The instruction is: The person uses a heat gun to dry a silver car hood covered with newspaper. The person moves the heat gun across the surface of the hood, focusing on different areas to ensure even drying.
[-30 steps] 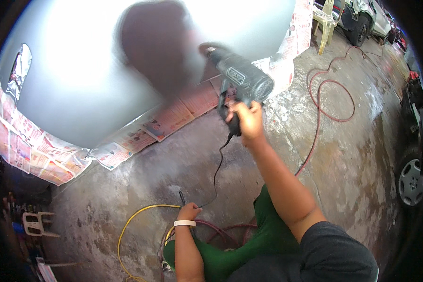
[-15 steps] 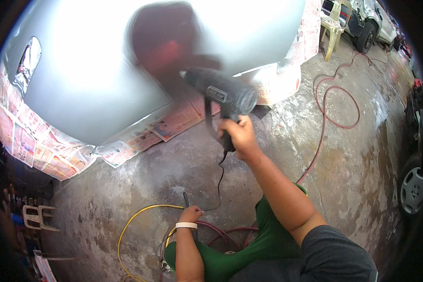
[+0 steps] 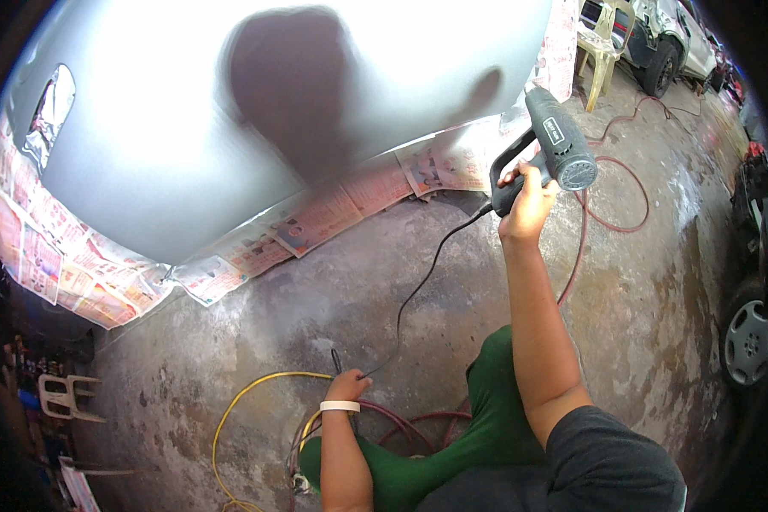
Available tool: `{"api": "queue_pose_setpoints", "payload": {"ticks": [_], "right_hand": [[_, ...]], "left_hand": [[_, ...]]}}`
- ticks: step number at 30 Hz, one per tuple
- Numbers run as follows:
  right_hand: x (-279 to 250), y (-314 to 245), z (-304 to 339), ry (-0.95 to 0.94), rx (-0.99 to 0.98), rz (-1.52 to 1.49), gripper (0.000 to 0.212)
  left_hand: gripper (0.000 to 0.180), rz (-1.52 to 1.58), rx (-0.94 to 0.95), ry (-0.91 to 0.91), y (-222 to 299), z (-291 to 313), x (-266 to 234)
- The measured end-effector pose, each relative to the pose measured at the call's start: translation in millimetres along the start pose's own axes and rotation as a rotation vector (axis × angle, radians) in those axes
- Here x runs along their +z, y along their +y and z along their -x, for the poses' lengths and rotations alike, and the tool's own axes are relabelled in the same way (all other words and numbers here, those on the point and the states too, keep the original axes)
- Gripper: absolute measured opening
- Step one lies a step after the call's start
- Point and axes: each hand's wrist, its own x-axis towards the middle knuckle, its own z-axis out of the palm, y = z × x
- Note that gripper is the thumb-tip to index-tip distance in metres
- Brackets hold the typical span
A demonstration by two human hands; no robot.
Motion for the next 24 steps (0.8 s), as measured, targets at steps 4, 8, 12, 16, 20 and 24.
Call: {"api": "queue_pose_setpoints", "payload": {"ticks": [4, 8, 12, 16, 20, 24], "right_hand": [[-3.7, 8.5, 5.1, -0.106, 0.035, 0.026, 0.013], [8.9, 25.1, 38.1, -0.246, 0.235, 0.132, 0.011], [21.1, 26.2, 69.2, -0.434, 0.611, 0.152, 0.011], [22.9, 24.6, 82.6, -0.485, 0.777, 0.208, 0.021], [13.6, 40.3, 67.6, -0.342, 0.833, 0.118, 0.024], [-26.8, 64.5, 19.5, -0.189, 0.826, -0.069, 0.016]], "left_hand": [[0.044, -0.020, 0.029, -0.014, 5.0, -2.5, 0.4], [0.039, -0.013, 0.027, -0.019, 1.6, -4.7, 2.2], [0.035, -0.030, 0.010, -0.033, -0.3, -5.2, 3.7], [0.033, -0.022, 0.045, -0.011, -1.6, -0.6, 6.2], [0.033, -0.032, 0.051, -0.023, 2.9, 5.2, 1.4], [0.032, -0.054, 0.037, -0.027, 6.2, 2.8, 3.6]]}}
